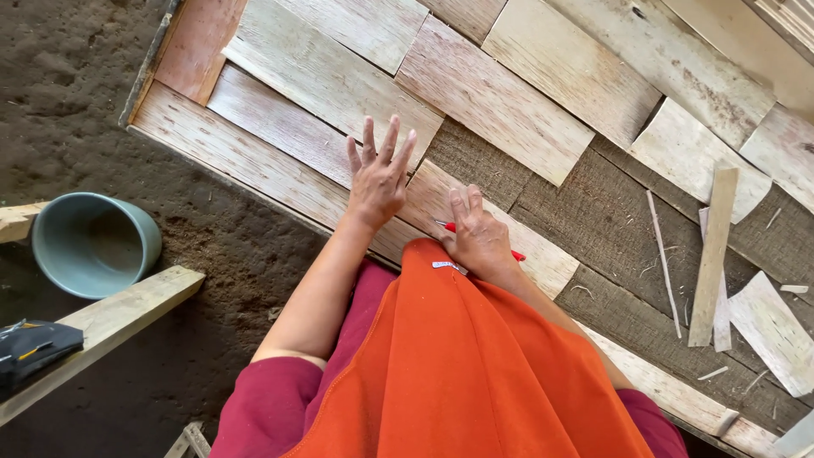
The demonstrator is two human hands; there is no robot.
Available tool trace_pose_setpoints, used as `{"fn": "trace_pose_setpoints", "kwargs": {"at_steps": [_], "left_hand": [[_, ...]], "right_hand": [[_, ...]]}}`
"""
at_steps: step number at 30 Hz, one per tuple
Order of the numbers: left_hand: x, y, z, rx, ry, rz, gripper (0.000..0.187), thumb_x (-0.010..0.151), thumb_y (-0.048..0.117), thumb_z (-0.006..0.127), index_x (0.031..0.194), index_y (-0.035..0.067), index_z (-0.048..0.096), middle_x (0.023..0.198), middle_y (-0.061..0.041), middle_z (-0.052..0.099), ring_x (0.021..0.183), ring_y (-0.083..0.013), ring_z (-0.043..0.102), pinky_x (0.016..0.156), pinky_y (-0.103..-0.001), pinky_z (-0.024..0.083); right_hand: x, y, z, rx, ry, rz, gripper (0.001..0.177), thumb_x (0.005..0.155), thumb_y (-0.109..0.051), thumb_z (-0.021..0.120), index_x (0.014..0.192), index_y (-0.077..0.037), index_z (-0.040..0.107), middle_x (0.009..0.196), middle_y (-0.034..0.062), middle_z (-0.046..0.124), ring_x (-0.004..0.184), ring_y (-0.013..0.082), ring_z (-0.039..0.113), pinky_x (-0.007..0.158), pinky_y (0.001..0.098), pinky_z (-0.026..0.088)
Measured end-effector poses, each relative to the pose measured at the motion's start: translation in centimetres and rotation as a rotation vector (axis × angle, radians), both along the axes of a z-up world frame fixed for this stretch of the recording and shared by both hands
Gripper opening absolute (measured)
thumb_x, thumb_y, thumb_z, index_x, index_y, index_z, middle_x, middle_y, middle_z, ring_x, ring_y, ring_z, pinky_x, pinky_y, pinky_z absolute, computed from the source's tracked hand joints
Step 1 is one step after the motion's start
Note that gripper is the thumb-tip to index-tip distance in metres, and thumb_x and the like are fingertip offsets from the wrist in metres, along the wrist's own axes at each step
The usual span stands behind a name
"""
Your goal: The person uses a red-handled scraper to remove material from the surface of several wooden planks. The person holds each plank with one hand and scrapes along its length with the other, then places the plank back onto a larger wooden assembly.
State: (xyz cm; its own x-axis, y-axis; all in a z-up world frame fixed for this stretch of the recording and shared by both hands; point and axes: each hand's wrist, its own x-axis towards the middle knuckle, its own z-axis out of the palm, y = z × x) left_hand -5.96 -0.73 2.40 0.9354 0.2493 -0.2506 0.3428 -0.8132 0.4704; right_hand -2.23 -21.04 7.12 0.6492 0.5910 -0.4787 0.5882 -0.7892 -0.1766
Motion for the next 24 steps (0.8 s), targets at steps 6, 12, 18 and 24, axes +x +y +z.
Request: {"fn": "trace_pose_setpoints", "kwargs": {"at_steps": [6,12,18,24], "left_hand": [[-2.5,-0.4,-2.7,-0.022,-0.103,-0.009,0.055,0.106,0.032,0.046,0.160,0.033,0.036,0.172,0.007,0.006,0.155,-0.0301,-0.015,0.121,-0.055,-0.013],[-2.3,-0.5,-3.3,-0.002,-0.069,-0.018,0.054,0.106,0.041,0.044,0.159,0.036,0.036,0.172,0.006,0.002,0.153,-0.0281,-0.019,0.118,-0.051,-0.019],[-2.1,-0.6,-2.9,0.051,-0.062,-0.027,0.055,0.105,0.043,0.043,0.159,0.035,0.038,0.172,0.006,0.004,0.154,-0.0283,-0.018,0.118,-0.054,-0.019],[-2.2,-0.6,-4.0,0.120,-0.026,-0.034,0.055,0.102,0.041,0.039,0.157,0.040,0.038,0.172,0.010,0.006,0.154,-0.0288,-0.018,0.119,-0.054,-0.018]], "right_hand": [[0.4,0.5,0.2,0.013,0.042,0.028,0.084,0.079,-0.033,0.077,0.150,-0.010,0.038,0.150,0.0227,0.036,0.098,0.0464,0.070,0.078,0.0612,0.061],[0.2,0.4,-1.5,0.096,0.036,-0.077,0.066,0.090,-0.035,0.067,0.146,-0.012,0.042,0.144,0.0141,0.041,0.094,0.0458,0.071,0.078,0.0618,0.061],[1.6,-2.7,-3.5,0.047,-0.001,-0.069,0.040,0.108,-0.053,0.033,0.119,-0.019,0.051,0.103,0.0073,0.055,0.076,0.0436,0.073,0.067,0.0552,0.061],[0.8,-2.2,-1.5,-0.031,0.005,-0.020,0.029,0.109,-0.041,0.031,0.116,-0.018,0.049,0.096,0.0123,0.060,0.082,0.0453,0.073,0.070,0.0551,0.060]]}}
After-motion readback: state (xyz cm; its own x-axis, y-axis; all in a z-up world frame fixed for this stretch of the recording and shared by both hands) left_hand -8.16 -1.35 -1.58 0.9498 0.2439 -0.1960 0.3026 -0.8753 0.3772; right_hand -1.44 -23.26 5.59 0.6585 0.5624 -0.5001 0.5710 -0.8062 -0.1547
